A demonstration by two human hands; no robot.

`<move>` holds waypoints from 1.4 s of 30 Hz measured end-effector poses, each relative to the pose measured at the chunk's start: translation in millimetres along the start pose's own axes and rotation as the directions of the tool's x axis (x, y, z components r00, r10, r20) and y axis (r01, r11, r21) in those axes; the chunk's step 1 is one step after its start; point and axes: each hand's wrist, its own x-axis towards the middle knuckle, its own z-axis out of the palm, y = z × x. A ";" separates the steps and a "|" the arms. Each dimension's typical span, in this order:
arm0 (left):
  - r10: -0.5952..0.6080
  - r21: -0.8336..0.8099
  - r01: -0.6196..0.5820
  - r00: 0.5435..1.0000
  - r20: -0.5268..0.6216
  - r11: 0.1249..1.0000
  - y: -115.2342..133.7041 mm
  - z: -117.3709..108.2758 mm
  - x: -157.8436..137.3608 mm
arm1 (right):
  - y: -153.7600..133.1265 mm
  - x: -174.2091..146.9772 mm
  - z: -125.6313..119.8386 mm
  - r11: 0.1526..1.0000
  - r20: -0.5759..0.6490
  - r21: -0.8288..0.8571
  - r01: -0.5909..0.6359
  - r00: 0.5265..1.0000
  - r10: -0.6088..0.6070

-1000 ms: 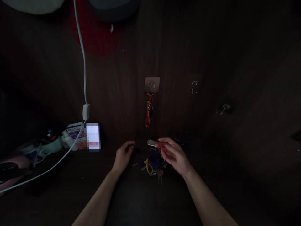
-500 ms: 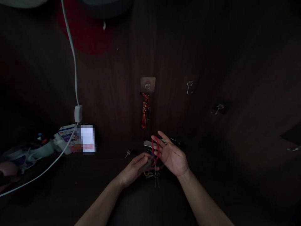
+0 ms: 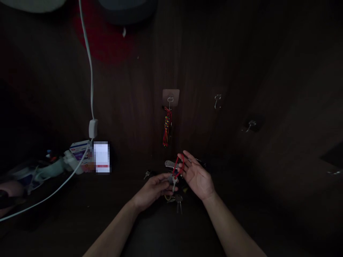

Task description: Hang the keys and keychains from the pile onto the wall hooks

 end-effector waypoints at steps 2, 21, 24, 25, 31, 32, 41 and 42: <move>0.025 0.049 -0.024 1.000 -0.007 0.998 0.1 -1.9 -0.1 | 1.3 1.5 0.2 0.999 -0.041 -0.044 0.023 0.999 -0.025; 0.558 0.816 -0.162 0.800 -0.220 0.554 -20.6 -25.9 17.2 | -61.9 74.2 85.4 0.482 0.237 -0.804 0.347 0.932 -0.275; 0.533 0.807 -0.141 0.812 -0.237 0.574 -20.9 -26.8 19.3 | -77.8 97.6 100.2 0.490 0.263 -0.764 0.419 0.896 -0.357; 0.522 0.806 -0.135 0.820 -0.236 0.576 -20.9 -26.6 19.7 | -82.3 105.0 104.5 0.506 0.270 -0.745 0.435 0.890 -0.367; 0.469 0.807 -0.089 0.848 -0.246 0.584 -22.5 -27.6 22.0 | -94.9 137.9 117.4 0.588 0.238 -0.674 0.447 0.885 -0.399; 0.468 0.808 -0.088 0.849 -0.245 0.583 -22.6 -27.7 22.3 | -94.7 140.9 116.7 0.591 0.216 -0.676 0.441 0.885 -0.413; 0.471 0.824 -0.091 0.853 -0.225 0.559 -21.3 -27.8 23.4 | -78.6 141.9 97.8 0.538 0.126 -0.732 0.418 0.859 -0.496; 0.470 0.825 -0.092 0.854 -0.223 0.558 -21.5 -28.1 23.5 | -76.8 141.4 95.9 0.529 0.128 -0.738 0.418 0.857 -0.499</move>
